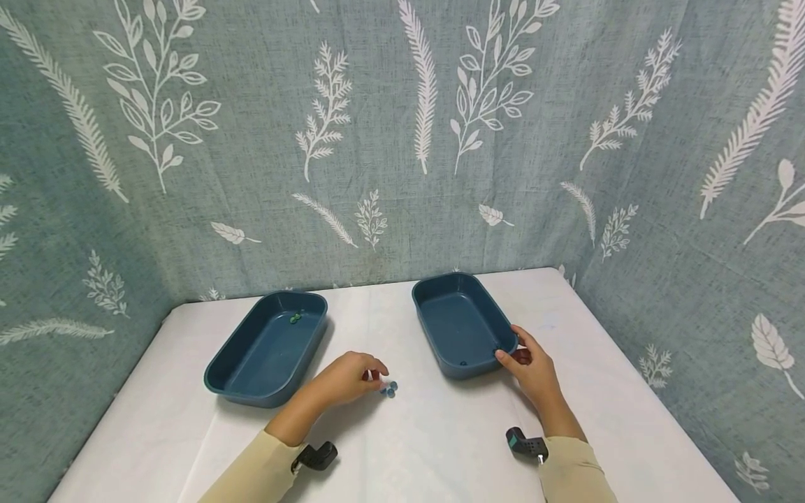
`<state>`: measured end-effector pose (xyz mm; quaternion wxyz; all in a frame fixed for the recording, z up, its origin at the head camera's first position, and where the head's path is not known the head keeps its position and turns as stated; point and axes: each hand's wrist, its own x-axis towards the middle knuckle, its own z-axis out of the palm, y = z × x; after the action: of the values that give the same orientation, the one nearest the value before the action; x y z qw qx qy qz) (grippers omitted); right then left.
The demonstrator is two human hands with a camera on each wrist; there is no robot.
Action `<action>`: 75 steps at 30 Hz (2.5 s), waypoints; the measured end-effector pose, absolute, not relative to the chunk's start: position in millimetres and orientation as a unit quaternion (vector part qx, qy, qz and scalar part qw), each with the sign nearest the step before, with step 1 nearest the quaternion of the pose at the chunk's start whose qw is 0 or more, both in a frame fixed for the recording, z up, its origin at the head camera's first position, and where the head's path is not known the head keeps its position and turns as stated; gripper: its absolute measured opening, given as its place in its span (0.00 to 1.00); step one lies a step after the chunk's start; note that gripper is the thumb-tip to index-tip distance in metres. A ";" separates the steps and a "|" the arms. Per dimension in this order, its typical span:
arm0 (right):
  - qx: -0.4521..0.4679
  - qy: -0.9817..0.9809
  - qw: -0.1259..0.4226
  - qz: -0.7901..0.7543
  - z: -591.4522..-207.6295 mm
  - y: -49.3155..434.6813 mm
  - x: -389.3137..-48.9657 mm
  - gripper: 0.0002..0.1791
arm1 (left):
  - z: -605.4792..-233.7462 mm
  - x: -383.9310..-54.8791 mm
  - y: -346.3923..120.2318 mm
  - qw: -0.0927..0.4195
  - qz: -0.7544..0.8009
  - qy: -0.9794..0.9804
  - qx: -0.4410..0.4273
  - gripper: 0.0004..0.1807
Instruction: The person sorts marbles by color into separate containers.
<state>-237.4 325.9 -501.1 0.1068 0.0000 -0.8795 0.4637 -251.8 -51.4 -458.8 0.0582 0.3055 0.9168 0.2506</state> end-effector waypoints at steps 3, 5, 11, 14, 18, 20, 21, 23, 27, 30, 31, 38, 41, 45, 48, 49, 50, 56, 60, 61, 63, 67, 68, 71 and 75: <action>-0.001 -0.879 0.105 0.465 -500.2 325.1 -236.6 0.39 | -461.6 -250.3 -55.0 0.058 0.256 0.915 0.306 0.09; -0.002 -0.878 0.103 0.468 -500.2 325.0 -236.3 0.39 | -463.4 -249.4 -56.9 0.058 0.258 0.915 0.305 0.08; -0.002 -0.876 0.102 0.471 -500.5 325.2 -237.5 0.39 | -466.7 -246.5 -60.8 0.061 0.260 0.916 0.300 0.08; -0.003 -0.877 0.101 0.470 -500.5 324.9 -237.5 0.39 | -467.2 -244.2 -62.3 0.062 0.264 0.915 0.298 0.09; -0.001 -0.877 0.104 0.469 -501.7 324.8 -237.5 0.39 | -469.4 -242.8 -63.9 0.059 0.270 0.913 0.298 0.09; -0.002 -0.877 0.105 0.468 -502.5 325.1 -238.0 0.39 | -471.9 -242.8 -64.3 0.059 0.273 0.913 0.296 0.09; -0.002 -0.877 0.105 0.468 -502.8 325.2 -238.2 0.39 | -473.2 -242.8 -64.4 0.059 0.276 0.913 0.295 0.09; -0.004 -0.877 0.105 0.469 -503.3 325.6 -238.8 0.39 | -475.3 -242.7 -64.0 0.060 0.279 0.914 0.290 0.10; -0.005 -0.877 0.105 0.468 -503.4 325.9 -239.4 0.39 | -477.9 -242.7 -62.0 0.057 0.280 0.914 0.287 0.11; -0.003 -0.878 0.107 0.466 -502.8 325.1 -239.0 0.39 | -478.7 -242.7 -60.2 0.060 0.280 0.915 0.285 0.11; -0.002 -0.878 0.108 0.466 -502.5 325.0 -238.7 0.39 | -478.7 -242.7 -59.3 0.062 0.280 0.915 0.284 0.11; -0.002 -0.877 0.106 0.469 -502.4 325.7 -238.6 0.39 | -481.6 -245.3 -53.3 0.060 0.262 0.919 0.290 0.10; -0.004 -0.876 0.104 0.471 -503.4 326.3 -239.0 0.39 | -481.5 -246.1 -51.9 0.055 0.256 0.918 0.297 0.08; -0.005 -0.875 0.104 0.473 -503.4 326.0 -239.5 0.39 | -478.3 -247.4 -52.1 0.056 0.253 0.917 0.304 0.05; -0.003 -0.875 0.102 0.474 -501.5 324.9 -239.8 0.39 | -474.7 -249.4 -52.6 0.059 0.254 0.916 0.305 0.05; -0.003 -0.875 0.101 0.474 -501.0 324.6 -240.0 0.39 | -473.5 -250.2 -52.3 0.060 0.254 0.916 0.304 0.04; -0.003 -0.875 0.101 0.474 -500.5 324.2 -240.0 0.39 | -472.4 -251.4 -52.0 0.056 0.255 0.915 0.307 0.04; 0.001 -0.876 0.102 0.472 -499.7 323.4 -239.3 0.40 | -464.1 -261.6 -45.9 0.032 0.255 0.907 0.333 0.03; 0.001 -0.875 0.101 0.473 -499.7 323.2 -238.8 0.39 | -455.9 -268.0 -38.8 0.034 0.253 0.906 0.337 0.06; -0.002 -0.874 0.102 0.474 -499.8 323.5 -238.9 0.40 | -453.2 -269.2 -36.9 0.035 0.254 0.906 0.336 0.06; -0.002 -0.875 0.103 0.474 -500.2 323.8 -239.3 0.40 | -449.1 -271.4 -32.5 0.039 0.257 0.906 0.335 0.07; 0.001 -0.874 0.105 0.474 -501.3 324.3 -239.6 0.39 | -445.6 -276.5 -23.4 0.040 0.253 0.903 0.346 0.07; 0.002 -0.874 0.106 0.474 -501.7 324.4 -239.6 0.38 | -445.5 -277.7 -20.9 0.039 0.251 0.902 0.350 0.07; 0.005 -0.874 0.105 0.474 -502.3 324.8 -238.8 0.38 | -445.8 -281.0 -12.6 0.035 0.246 0.898 0.364 0.07; 0.005 -0.875 0.107 0.473 -501.4 324.6 -237.3 0.38 | -443.4 -283.1 -0.8 0.036 0.246 0.897 0.366 0.08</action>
<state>-237.3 324.6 -501.4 0.1072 0.0047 -0.8748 0.4725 -283.1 -0.8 -443.4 0.0363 0.3665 0.8966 0.2461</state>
